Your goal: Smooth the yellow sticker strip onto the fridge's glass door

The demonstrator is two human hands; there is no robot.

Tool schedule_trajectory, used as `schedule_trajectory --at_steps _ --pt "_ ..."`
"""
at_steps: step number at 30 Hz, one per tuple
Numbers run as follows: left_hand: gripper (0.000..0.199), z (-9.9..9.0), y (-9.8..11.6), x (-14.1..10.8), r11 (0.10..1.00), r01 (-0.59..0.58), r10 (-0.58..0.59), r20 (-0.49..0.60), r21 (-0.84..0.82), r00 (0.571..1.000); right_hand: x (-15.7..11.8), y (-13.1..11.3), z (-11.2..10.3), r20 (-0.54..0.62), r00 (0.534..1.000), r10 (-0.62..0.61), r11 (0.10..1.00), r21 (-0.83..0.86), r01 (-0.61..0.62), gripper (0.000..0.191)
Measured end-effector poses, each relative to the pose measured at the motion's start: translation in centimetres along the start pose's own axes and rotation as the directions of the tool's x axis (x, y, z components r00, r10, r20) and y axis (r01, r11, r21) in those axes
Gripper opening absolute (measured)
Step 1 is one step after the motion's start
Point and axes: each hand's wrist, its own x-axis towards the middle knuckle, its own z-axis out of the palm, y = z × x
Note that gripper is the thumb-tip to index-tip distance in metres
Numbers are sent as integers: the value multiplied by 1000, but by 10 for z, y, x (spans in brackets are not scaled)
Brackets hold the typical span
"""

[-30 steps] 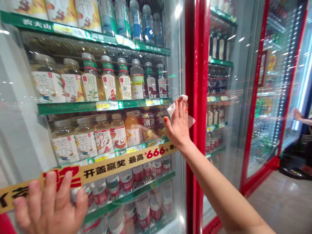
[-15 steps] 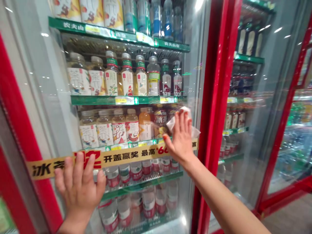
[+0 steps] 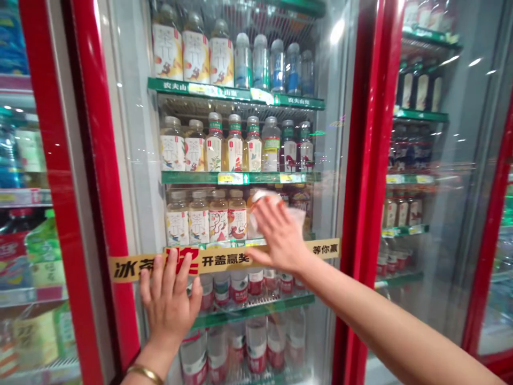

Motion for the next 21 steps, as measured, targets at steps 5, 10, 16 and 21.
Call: schedule_trajectory --at_steps 5,10,16,21 --pt "83 -10 -8 7 999 -36 36 42 -7 998 8 22 -15 136 948 -287 958 38 285 84" --pt "84 -7 -10 11 999 -5 6 24 -41 1000 72 96 -34 -152 861 485 854 -129 -504 86" --pt "86 -3 -15 8 999 -49 49 20 -24 999 11 -6 -4 176 887 -427 898 194 394 80" --pt "85 -5 -12 10 999 -50 49 34 20 998 67 40 -21 88 994 -71 997 32 69 82"
